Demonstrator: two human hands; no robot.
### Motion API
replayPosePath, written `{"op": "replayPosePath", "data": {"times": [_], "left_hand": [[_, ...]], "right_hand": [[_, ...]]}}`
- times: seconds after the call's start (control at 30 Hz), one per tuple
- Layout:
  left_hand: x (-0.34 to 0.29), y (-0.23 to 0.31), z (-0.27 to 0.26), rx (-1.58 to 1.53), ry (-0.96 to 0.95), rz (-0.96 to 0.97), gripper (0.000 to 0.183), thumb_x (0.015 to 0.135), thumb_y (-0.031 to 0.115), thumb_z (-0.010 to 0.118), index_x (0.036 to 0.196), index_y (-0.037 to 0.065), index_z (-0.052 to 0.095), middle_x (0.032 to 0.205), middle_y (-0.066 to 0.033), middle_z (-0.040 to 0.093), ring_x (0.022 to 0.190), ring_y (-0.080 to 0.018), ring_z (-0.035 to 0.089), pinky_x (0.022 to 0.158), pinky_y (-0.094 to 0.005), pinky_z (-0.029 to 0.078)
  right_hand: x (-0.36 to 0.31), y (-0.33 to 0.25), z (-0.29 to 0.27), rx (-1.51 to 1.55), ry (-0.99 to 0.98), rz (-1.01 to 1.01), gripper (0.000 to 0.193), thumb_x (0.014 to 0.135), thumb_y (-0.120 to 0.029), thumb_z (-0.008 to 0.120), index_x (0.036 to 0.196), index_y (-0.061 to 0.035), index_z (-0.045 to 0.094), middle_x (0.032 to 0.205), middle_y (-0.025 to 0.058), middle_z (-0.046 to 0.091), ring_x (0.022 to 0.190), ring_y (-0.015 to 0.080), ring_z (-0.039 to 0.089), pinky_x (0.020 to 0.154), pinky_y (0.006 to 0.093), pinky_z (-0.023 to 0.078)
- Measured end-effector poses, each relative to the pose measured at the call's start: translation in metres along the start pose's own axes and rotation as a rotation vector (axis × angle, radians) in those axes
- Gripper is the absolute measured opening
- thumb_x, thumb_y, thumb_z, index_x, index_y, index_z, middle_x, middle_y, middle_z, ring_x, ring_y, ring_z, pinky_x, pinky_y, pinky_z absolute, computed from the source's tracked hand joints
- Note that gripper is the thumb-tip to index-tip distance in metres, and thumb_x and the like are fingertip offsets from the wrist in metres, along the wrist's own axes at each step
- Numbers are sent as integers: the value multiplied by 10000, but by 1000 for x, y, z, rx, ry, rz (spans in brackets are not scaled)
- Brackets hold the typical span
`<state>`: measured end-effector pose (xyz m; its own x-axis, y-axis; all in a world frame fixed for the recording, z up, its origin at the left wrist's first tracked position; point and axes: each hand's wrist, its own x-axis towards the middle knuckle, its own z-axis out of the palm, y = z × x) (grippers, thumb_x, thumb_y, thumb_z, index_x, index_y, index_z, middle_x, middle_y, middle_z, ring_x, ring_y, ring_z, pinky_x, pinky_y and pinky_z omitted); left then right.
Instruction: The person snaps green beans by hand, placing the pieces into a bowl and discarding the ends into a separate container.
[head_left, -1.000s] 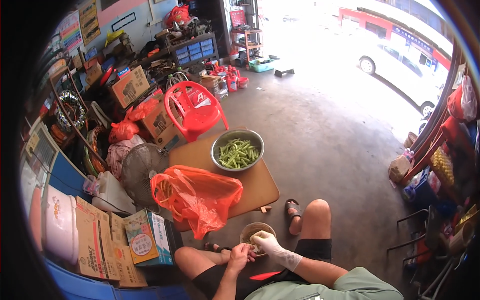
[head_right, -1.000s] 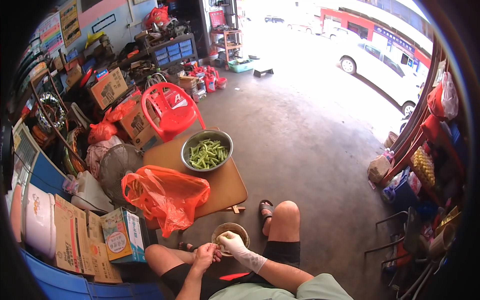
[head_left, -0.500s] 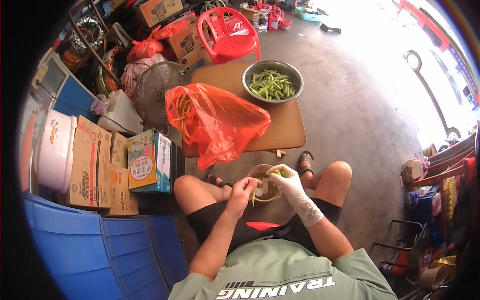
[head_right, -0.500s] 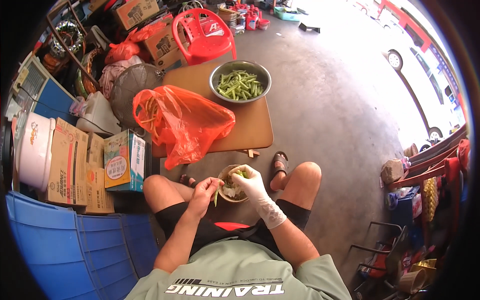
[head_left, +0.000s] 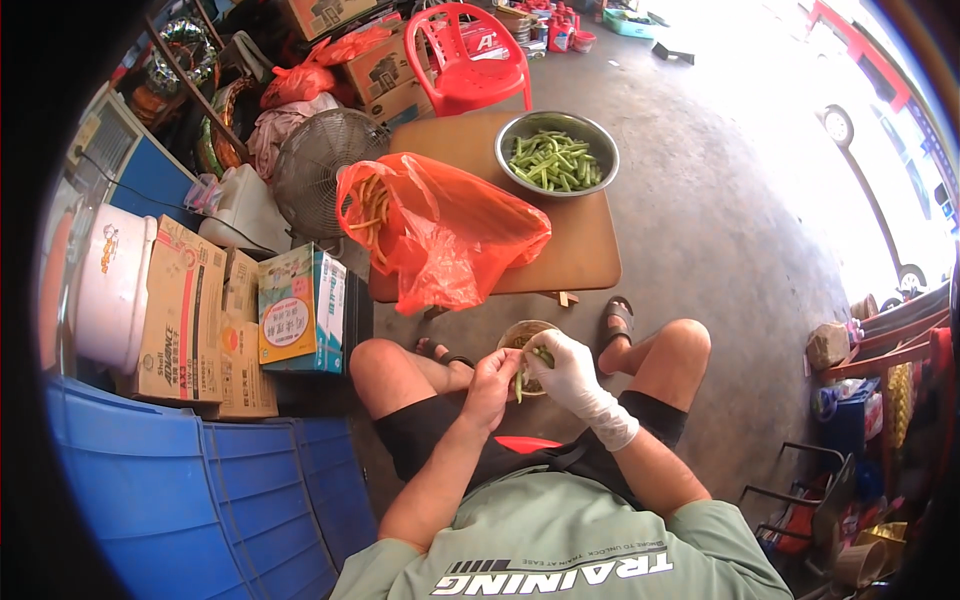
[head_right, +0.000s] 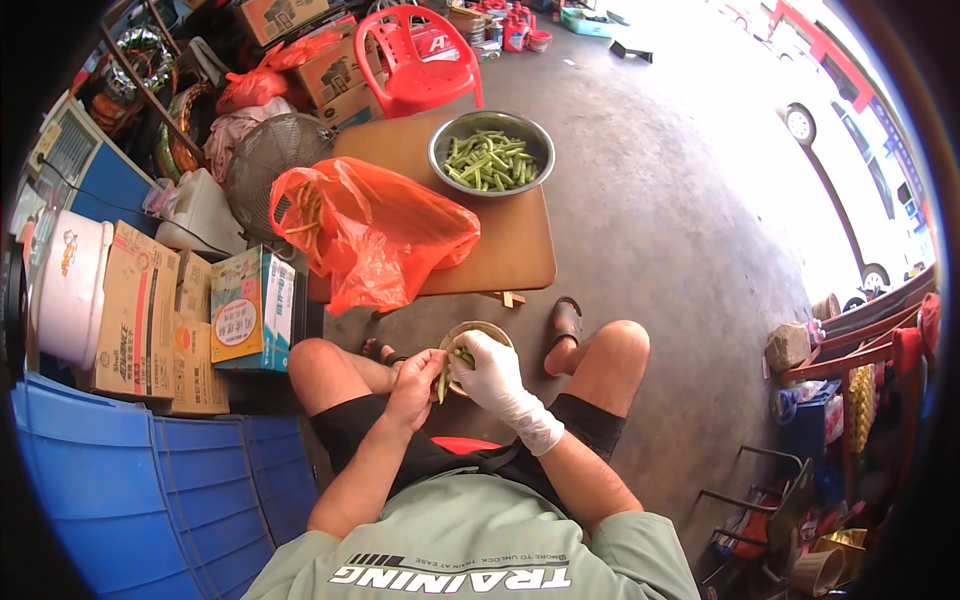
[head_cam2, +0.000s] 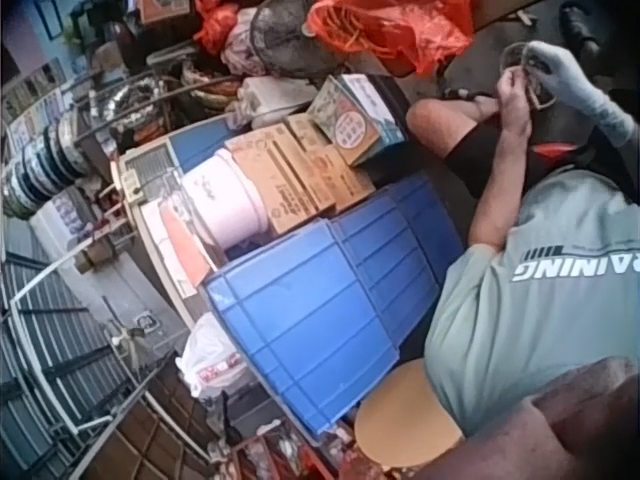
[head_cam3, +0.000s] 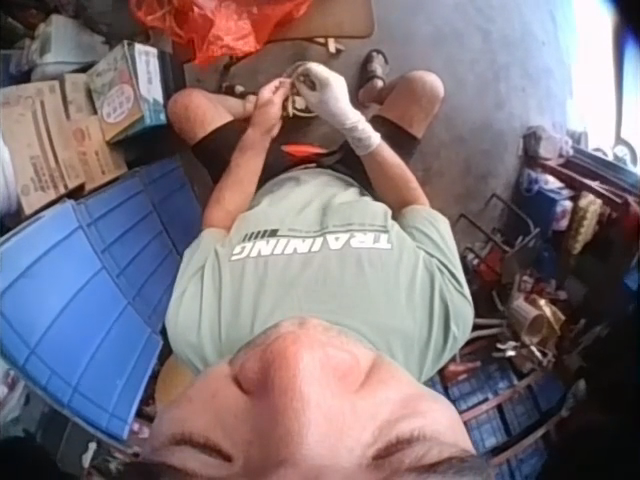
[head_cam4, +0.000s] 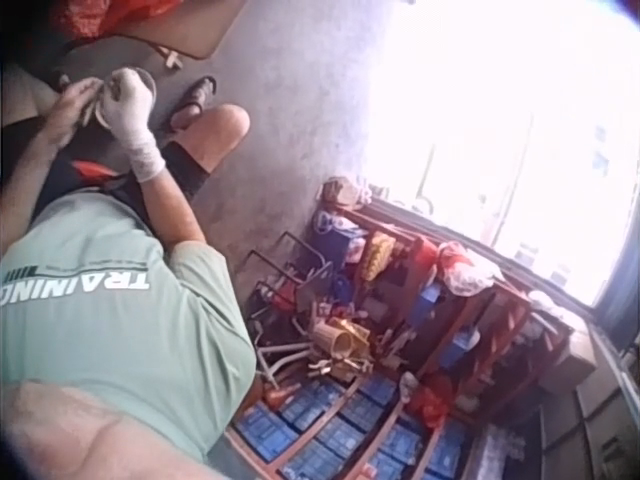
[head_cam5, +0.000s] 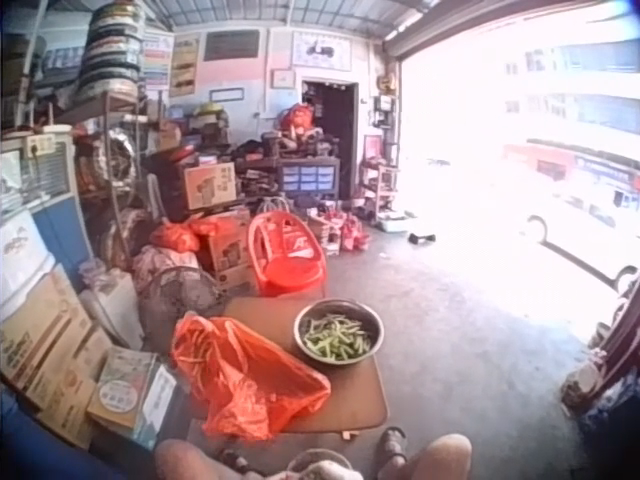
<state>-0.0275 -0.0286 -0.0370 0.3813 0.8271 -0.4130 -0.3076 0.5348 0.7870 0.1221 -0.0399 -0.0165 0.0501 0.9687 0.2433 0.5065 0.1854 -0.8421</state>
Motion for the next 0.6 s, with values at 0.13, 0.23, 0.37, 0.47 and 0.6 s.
{"op": "replayPosePath", "data": {"times": [0.13,0.23,0.37,0.47,0.6], "left_hand": [[2,-11,6,-103,58,-15,166,1023,225,498,1006,97,602,758,52,588,558,-9,476,454,-159,346],[1,-16,9,-134,89,-21,164,1022,222,494,1018,98,600,790,41,599,590,-19,496,478,-170,375],[13,-24,-10,-220,133,-1,180,1027,222,472,1017,84,587,818,18,584,619,-52,510,520,-194,403],[21,-15,-23,-225,131,92,189,1027,227,466,1009,73,574,766,8,523,601,-70,482,500,-197,380],[22,-2,-35,-61,286,245,186,1028,243,483,991,87,577,729,30,484,563,-34,419,469,-165,327]], "right_hand": [[-3,3,-1,-10,-24,19,121,792,-112,682,889,-61,631,808,126,646,764,339,646,679,393,520],[-5,8,-2,-3,-68,34,120,801,-117,681,892,-58,630,815,130,649,768,340,649,683,394,519],[-10,3,-4,66,-181,55,120,820,-128,679,898,-48,633,828,145,655,790,349,651,703,392,519],[-15,10,-4,135,-194,98,130,830,-127,686,918,-45,637,829,147,657,776,312,658,724,359,521],[-17,18,-7,267,-148,267,152,842,-136,698,922,-24,632,817,129,672,759,222,660,729,316,517]]}}
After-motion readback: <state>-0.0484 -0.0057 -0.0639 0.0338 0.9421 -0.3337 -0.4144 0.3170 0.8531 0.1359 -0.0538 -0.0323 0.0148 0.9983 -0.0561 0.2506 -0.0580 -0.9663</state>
